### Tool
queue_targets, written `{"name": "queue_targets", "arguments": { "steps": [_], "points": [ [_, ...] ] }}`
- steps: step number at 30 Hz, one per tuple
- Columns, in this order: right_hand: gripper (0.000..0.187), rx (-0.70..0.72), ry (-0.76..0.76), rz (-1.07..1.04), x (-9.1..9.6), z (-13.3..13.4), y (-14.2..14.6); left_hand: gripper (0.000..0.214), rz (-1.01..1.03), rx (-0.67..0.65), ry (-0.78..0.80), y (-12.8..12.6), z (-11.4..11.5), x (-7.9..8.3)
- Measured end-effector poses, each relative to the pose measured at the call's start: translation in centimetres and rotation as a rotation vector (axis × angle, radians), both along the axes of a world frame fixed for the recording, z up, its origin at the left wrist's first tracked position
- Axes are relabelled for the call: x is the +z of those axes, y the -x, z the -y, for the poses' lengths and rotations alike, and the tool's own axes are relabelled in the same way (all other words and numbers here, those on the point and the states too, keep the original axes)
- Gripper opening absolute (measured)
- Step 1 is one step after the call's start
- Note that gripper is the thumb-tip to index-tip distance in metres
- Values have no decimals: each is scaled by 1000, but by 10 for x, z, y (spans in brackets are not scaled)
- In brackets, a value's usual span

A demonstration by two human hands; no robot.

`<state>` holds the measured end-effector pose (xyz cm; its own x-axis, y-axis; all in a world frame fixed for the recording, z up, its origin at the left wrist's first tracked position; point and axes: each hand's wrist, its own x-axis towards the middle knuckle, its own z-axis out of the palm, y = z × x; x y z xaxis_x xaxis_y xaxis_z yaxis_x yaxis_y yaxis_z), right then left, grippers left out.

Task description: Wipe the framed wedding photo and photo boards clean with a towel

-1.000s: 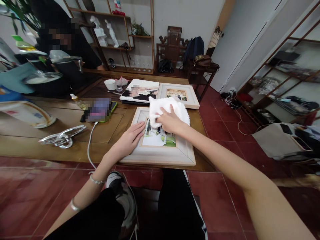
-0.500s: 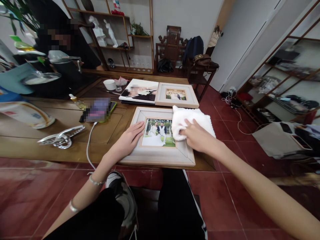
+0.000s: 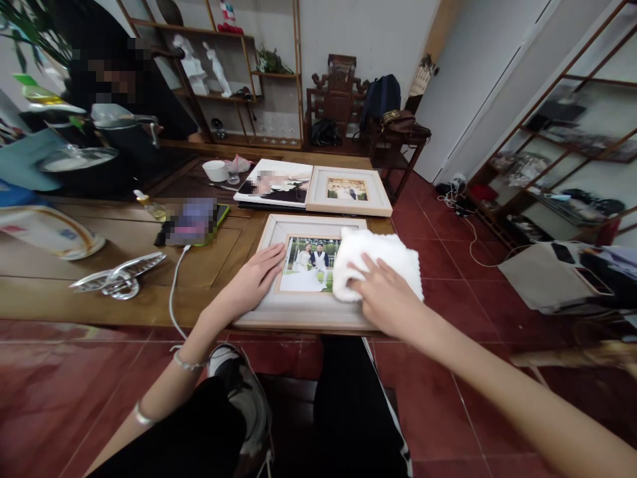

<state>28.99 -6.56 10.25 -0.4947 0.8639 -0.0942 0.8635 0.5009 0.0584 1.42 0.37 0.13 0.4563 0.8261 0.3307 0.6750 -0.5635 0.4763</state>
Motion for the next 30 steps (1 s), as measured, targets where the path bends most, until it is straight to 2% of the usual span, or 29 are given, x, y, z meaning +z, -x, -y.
{"name": "queue_targets", "arguments": {
  "steps": [5,8,11,17,21,25,30],
  "points": [
    [57,-64,-164,25,-20,-80,-8,44,-4,25,15,0,1,0],
    [58,-36,-178,68,-22,-98,-7,45,-2,17,17,0,2,2],
    [53,37,-134,108,-17,-81,-4,45,10,22,18,0,2,3],
    [49,115,105,-2,9,0,-10,44,47,28,8,-1,1,1],
    [51,107,204,-73,15,36,-14,43,91,41,4,-2,1,0],
    [51,82,209,-63,8,46,6,41,114,60,12,-3,0,-2],
    [44,239,149,-100,-3,35,57,41,107,55,-22,-4,-1,-2]
  ]
}}
